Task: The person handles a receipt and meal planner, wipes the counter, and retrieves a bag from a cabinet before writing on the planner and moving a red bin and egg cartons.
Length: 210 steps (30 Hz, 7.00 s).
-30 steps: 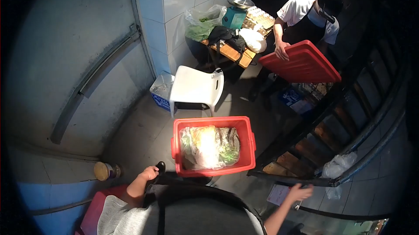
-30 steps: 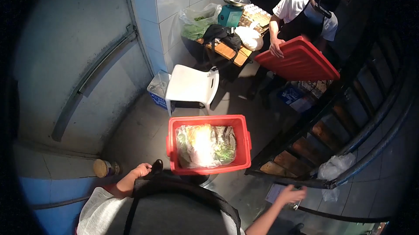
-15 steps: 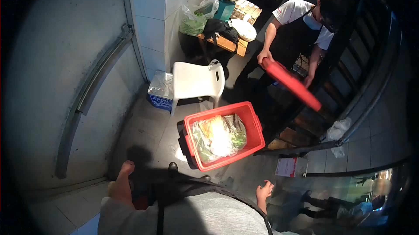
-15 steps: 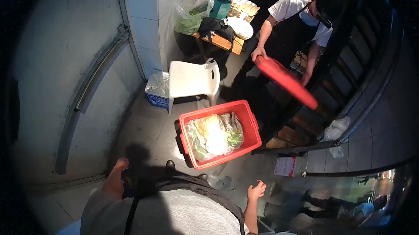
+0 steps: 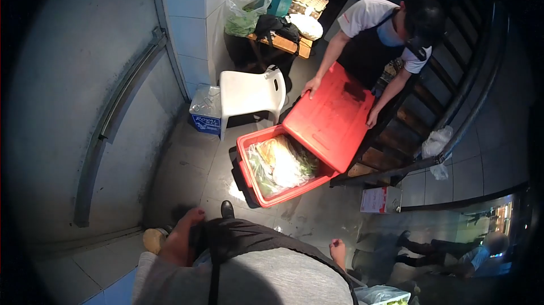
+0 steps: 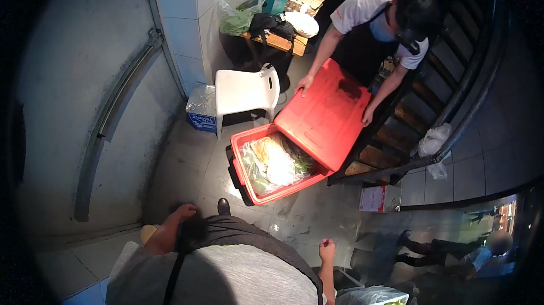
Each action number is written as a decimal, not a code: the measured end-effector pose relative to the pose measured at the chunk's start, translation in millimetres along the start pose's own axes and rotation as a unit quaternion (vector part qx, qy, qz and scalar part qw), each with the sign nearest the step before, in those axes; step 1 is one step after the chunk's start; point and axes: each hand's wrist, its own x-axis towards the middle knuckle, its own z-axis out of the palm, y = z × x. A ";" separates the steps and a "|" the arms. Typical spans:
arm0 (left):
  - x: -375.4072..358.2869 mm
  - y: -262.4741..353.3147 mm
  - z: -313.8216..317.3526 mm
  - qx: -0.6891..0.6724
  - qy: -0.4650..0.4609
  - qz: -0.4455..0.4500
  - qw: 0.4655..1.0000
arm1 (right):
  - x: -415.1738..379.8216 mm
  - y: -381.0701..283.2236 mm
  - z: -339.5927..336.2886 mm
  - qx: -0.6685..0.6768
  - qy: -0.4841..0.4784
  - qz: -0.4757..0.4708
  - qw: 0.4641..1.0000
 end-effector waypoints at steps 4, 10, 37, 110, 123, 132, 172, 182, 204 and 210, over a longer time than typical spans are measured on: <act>-11.4 48.7 -34.9 0.019 0.036 -0.023 0.999 | -30.2 51.2 18.7 -0.013 -0.059 0.036 0.998; -38.8 67.4 -50.8 -0.006 0.120 -0.078 0.990 | -39.4 58.4 17.4 0.051 -0.090 0.073 0.992; -29.8 28.3 -28.1 0.043 0.025 -0.023 0.999 | -10.1 72.0 54.2 0.239 -0.110 0.155 0.952; 0.1 14.7 -52.2 -0.025 0.036 -0.040 0.998 | -11.5 -1.9 64.5 0.112 -0.140 0.099 0.979; 30.6 -12.9 -72.2 -0.128 -0.089 -0.067 0.986 | -4.7 -35.1 72.9 0.146 -0.132 0.108 0.974; 31.3 55.4 -92.9 -0.061 0.010 -0.083 0.995 | 1.1 -39.8 59.3 0.103 -0.149 0.128 0.975; 385.5 532.6 -60.6 -0.066 -0.064 0.026 0.995 | 461.9 -310.6 -604.1 -0.037 0.682 0.012 0.731; 427.6 607.3 -44.3 -0.081 -0.104 0.078 0.988 | 454.6 -321.6 -601.9 -0.001 0.682 -0.014 0.731; 444.2 495.1 -35.9 -0.034 -0.109 0.079 0.990 | 457.0 -314.7 -603.3 0.005 0.675 -0.011 0.737; 432.4 526.6 -45.8 0.027 -0.089 0.055 0.994 | 453.6 -318.1 -603.3 0.010 0.668 -0.020 0.744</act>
